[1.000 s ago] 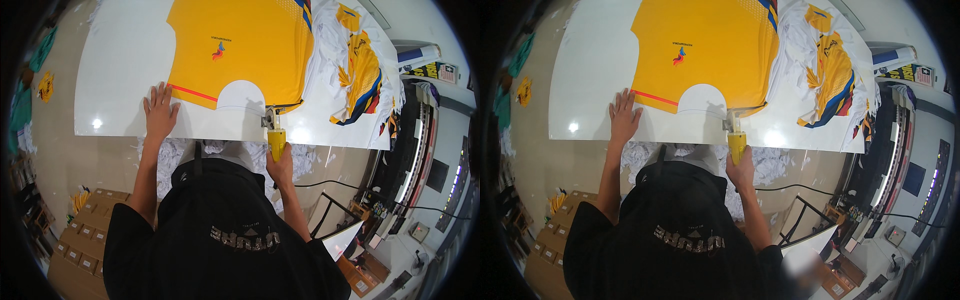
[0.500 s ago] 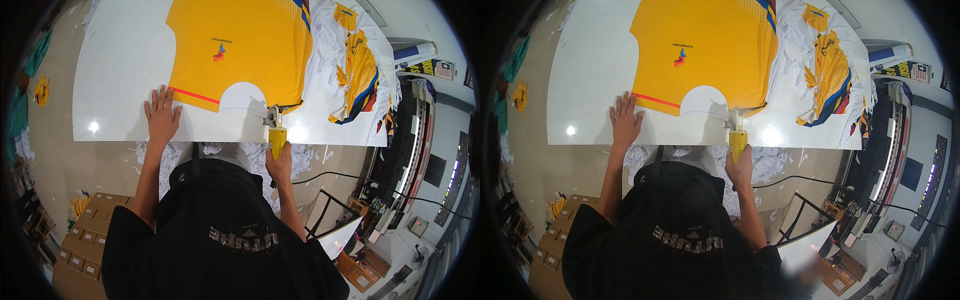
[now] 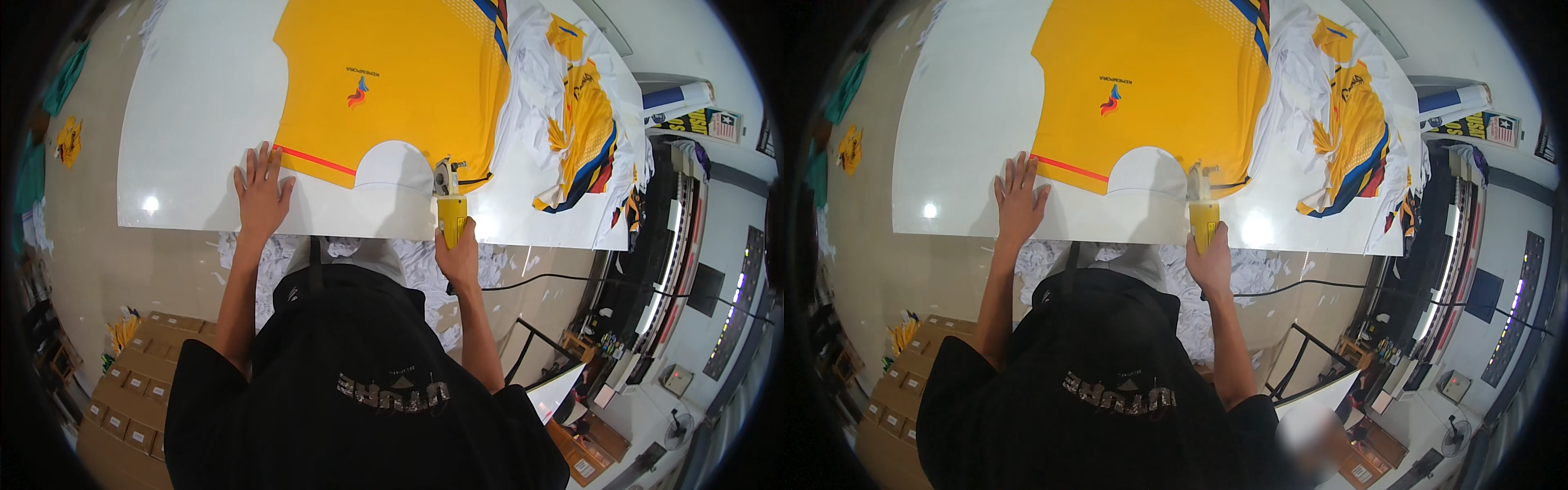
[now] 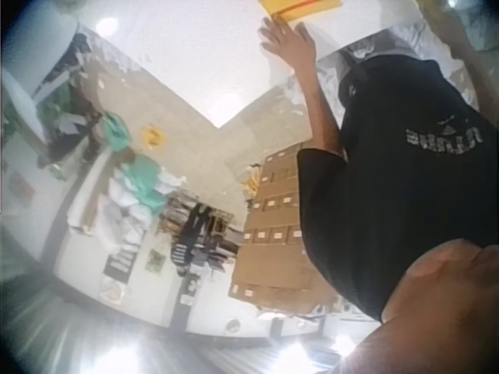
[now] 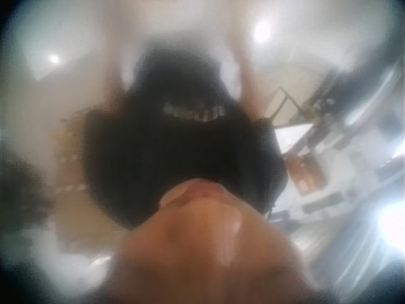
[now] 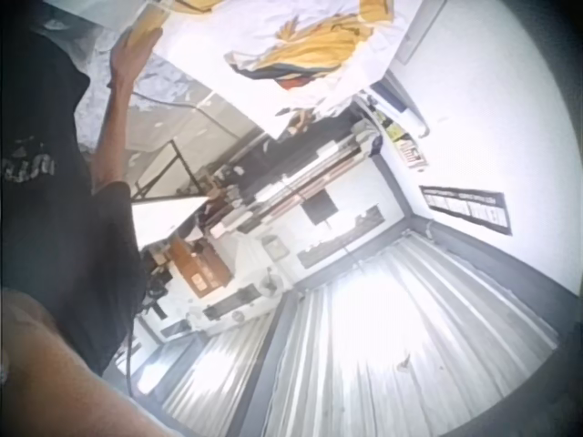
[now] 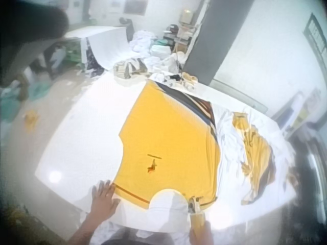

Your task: The person uses a handheld electric fabric cutter to cut out jersey pattern pieces from a large white paper-covered table, moving the cutter along printed lines and handling the resulting yellow and blue fabric pieces.

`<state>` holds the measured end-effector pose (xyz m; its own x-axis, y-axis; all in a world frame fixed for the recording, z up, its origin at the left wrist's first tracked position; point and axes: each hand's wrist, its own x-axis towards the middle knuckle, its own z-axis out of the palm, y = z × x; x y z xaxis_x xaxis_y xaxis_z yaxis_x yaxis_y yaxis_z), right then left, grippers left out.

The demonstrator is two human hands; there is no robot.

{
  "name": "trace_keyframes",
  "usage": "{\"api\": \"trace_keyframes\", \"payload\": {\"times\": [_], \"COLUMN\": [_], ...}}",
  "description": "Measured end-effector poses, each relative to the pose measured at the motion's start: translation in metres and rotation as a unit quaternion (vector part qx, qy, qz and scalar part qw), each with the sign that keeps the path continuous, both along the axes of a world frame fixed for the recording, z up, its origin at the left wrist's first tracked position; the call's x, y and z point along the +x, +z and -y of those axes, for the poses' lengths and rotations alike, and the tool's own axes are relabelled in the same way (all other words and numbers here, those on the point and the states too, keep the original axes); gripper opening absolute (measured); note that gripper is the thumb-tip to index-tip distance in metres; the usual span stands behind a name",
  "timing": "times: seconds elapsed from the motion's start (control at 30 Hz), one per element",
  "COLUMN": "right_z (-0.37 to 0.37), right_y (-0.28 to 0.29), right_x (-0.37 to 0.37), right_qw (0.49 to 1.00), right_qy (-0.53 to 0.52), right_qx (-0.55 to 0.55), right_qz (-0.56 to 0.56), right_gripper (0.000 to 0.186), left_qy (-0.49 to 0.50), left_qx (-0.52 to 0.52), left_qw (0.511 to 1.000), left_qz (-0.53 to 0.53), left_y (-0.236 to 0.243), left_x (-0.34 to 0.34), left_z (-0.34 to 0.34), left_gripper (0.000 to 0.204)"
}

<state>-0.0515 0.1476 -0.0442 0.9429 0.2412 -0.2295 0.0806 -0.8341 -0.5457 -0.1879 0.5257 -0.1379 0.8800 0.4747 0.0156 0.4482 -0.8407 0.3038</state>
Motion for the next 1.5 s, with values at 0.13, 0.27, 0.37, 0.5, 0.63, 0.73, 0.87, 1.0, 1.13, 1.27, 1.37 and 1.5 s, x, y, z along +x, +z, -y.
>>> {"api": "trace_keyframes", "payload": {"times": [0.13, 0.27, 0.37, 0.5, 0.63, 0.73, 0.87, 1.0, 1.13, 1.27, 1.37, 1.5], "right_z": [0.001, 0.003, 0.005, 0.008, 0.011, 0.011, 0.012, 0.012, 0.012, 0.012, 0.009, 0.006], "right_y": [0.002, 0.006, 0.007, 0.005, 0.003, 0.001, 0.000, 0.000, 0.000, 0.002, 0.003, 0.001], "right_x": [0.015, 0.028, 0.037, 0.051, 0.066, 0.077, 0.092, 0.107, 0.122, 0.135, 0.146, 0.160], "right_qw": [0.999, 0.998, 0.996, 0.993, 0.988, 0.984, 0.977, 0.968, 0.958, 0.945, 0.939, 0.924], "right_qy": [0.018, 0.053, 0.079, 0.108, 0.149, 0.175, 0.210, 0.249, 0.287, 0.324, 0.342, 0.380], "right_qx": [-0.015, -0.018, -0.016, -0.026, -0.020, -0.023, -0.025, -0.026, -0.028, -0.032, -0.044, -0.043], "right_qz": [-0.028, -0.029, -0.025, -0.028, -0.018, -0.010, -0.007, -0.005, 0.004, 0.009, -0.004, 0.012], "right_gripper": [0.056, 0.061, 0.060, 0.059, 0.061, 0.064, 0.069, 0.071, 0.072, 0.071, 0.072, 0.065], "left_qy": [-0.002, -0.004, 0.002, 0.003, 0.014, 0.020, 0.031, 0.036, 0.040, 0.048, 0.051, 0.048], "left_qx": [0.000, 0.003, 0.008, 0.053, 0.092, 0.101, 0.101, 0.092, 0.090, 0.085, 0.085, 0.085], "left_qw": [1.000, 1.000, 0.999, 0.998, 0.995, 0.994, 0.994, 0.994, 0.993, 0.993, 0.993, 0.994], "left_qz": [0.015, 0.026, 0.034, 0.042, 0.033, 0.030, 0.040, 0.055, 0.062, 0.060, 0.059, 0.056], "left_y": [-0.001, -0.002, -0.002, -0.002, -0.001, -0.001, 0.001, 0.002, 0.001, 0.000, 0.000, 0.001], "left_x": [-0.001, -0.003, -0.003, -0.001, 0.001, 0.002, 0.003, 0.003, 0.003, 0.003, 0.002, 0.002], "left_z": [0.001, 0.003, 0.007, 0.014, 0.017, 0.018, 0.020, 0.021, 0.021, 0.023, 0.024, 0.024], "left_gripper": [0.068, 0.069, 0.069, 0.069, 0.068, 0.066, 0.065, 0.065, 0.066, 0.065, 0.066, 0.067]}}
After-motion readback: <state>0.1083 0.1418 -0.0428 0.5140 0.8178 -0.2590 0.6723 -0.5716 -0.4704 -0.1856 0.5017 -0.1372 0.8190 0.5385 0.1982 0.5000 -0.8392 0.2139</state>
